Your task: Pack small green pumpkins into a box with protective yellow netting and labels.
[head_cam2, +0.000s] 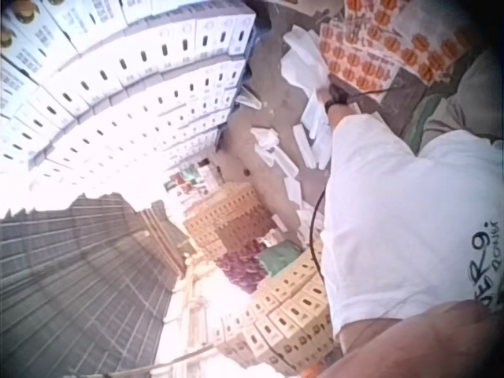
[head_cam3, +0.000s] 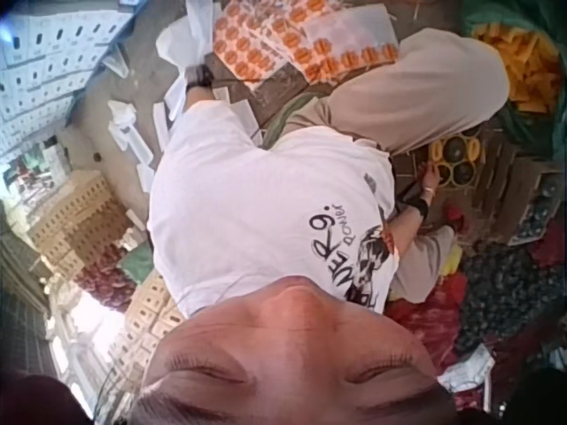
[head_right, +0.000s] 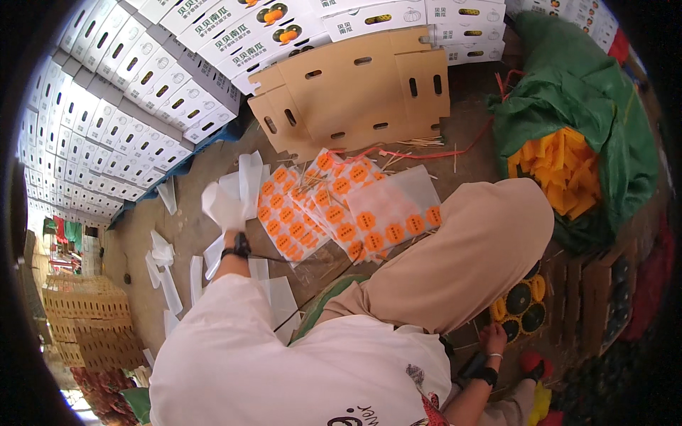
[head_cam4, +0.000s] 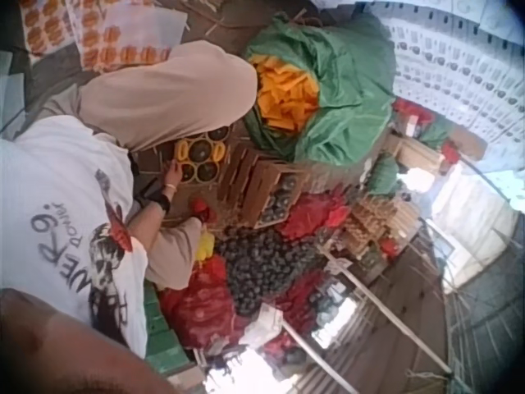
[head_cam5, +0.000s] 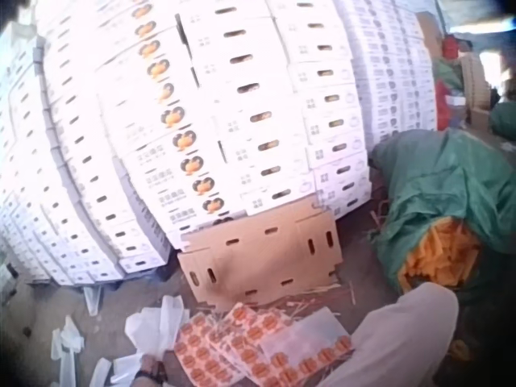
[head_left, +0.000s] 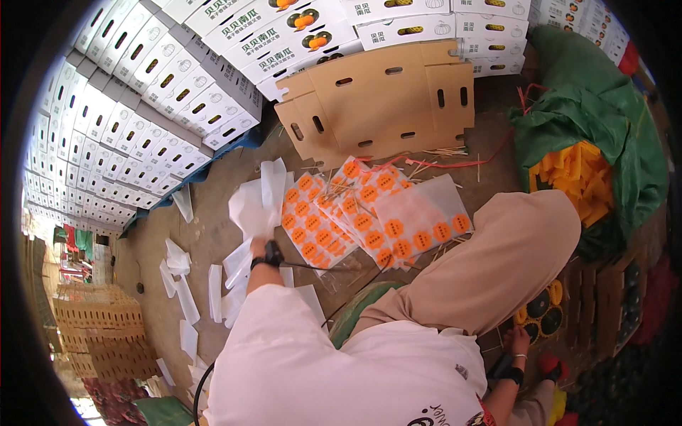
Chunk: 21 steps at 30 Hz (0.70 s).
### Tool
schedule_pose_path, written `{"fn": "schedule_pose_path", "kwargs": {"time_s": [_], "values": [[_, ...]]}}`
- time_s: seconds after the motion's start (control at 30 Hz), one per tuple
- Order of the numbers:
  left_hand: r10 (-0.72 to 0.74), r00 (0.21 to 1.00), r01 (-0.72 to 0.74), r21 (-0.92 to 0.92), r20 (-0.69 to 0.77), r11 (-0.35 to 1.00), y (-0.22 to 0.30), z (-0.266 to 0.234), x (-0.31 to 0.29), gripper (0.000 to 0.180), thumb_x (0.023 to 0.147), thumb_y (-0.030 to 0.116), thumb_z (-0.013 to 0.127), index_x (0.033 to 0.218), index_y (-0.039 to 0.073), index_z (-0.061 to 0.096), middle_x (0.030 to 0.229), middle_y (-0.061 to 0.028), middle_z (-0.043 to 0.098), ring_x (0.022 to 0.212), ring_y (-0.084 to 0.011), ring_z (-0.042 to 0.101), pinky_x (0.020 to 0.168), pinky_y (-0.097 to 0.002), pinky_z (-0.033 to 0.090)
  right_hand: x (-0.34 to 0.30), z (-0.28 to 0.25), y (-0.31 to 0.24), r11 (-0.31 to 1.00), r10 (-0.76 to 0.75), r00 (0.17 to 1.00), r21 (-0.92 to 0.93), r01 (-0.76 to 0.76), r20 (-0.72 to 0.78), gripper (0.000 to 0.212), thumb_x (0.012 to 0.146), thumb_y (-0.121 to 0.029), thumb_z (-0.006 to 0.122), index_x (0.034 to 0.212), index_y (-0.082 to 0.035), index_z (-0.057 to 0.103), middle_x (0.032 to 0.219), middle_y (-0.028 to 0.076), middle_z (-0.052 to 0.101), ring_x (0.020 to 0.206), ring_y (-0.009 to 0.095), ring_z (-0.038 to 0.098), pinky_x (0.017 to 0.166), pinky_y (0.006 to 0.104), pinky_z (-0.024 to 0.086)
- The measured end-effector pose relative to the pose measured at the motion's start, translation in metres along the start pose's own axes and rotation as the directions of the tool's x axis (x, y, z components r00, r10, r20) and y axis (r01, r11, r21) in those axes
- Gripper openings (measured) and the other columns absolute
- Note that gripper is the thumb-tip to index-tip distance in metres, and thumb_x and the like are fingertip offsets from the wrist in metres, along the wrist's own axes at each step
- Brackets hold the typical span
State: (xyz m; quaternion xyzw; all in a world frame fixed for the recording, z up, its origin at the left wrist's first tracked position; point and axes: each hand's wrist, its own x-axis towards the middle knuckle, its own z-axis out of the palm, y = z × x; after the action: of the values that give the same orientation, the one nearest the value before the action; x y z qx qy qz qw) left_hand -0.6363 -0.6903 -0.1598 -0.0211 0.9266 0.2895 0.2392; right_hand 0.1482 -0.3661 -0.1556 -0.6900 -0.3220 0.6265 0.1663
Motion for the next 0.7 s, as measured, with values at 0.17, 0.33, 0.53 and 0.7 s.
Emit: {"fn": "schedule_pose_path", "kwargs": {"time_s": [0.17,0.33,0.53,0.7], "values": [[0.127,0.961,0.005,0.471,-0.248,0.882,-0.095,-0.020,-0.014,0.038,0.078,0.033,0.051,0.095,0.000,0.055,0.077,-0.0158,0.061,0.068,-0.0298,0.060,0.061,-0.0377,0.048,-0.001,-0.020,0.021,0.995,0.069,0.995,-0.071,-0.075,-0.073,0.022,0.085,-0.023,0.050,0.100,-0.007,0.052,0.072,0.005,0.057,0.054,0.016,0.054,0.046,0.0272,0.045],[0.517,0.657,-0.189,0.544,-0.549,0.817,-0.062,0.039,-0.031,0.042,0.077,0.032,0.052,0.100,-0.003,0.054,0.079,-0.0189,0.062,0.073,-0.0323,0.060,0.066,-0.0402,0.048,0.014,-0.019,0.029,0.989,0.068,0.996,-0.128,-0.074,-0.050,0.026,0.084,-0.025,0.051,0.104,-0.009,0.052,0.076,0.006,0.059,0.056,0.017,0.055,0.045,0.0282,0.045],[0.735,0.614,-0.784,0.111,0.287,0.611,0.183,0.248,-0.136,0.049,0.067,0.026,0.065,0.107,0.001,0.053,0.097,-0.0183,0.058,0.091,-0.0332,0.054,0.083,-0.0392,0.041,-0.002,-0.013,0.023,0.985,-0.028,0.997,-0.174,0.015,-0.070,0.023,0.084,-0.020,0.052,0.101,-0.006,0.052,0.074,0.007,0.058,0.057,0.015,0.055,0.045,0.0261,0.044],[0.388,0.776,-0.631,0.599,0.498,0.493,0.227,0.284,-0.158,0.082,0.061,0.032,0.073,0.124,0.002,0.030,0.095,-0.0146,0.060,0.090,-0.0329,0.056,0.092,-0.0416,0.033,-0.028,-0.006,0.006,0.995,-0.013,0.990,-0.101,-0.001,-0.139,0.018,0.084,-0.015,0.050,0.098,-0.004,0.053,0.074,0.006,0.057,0.057,0.015,0.054,0.046,0.0255,0.043]]}}
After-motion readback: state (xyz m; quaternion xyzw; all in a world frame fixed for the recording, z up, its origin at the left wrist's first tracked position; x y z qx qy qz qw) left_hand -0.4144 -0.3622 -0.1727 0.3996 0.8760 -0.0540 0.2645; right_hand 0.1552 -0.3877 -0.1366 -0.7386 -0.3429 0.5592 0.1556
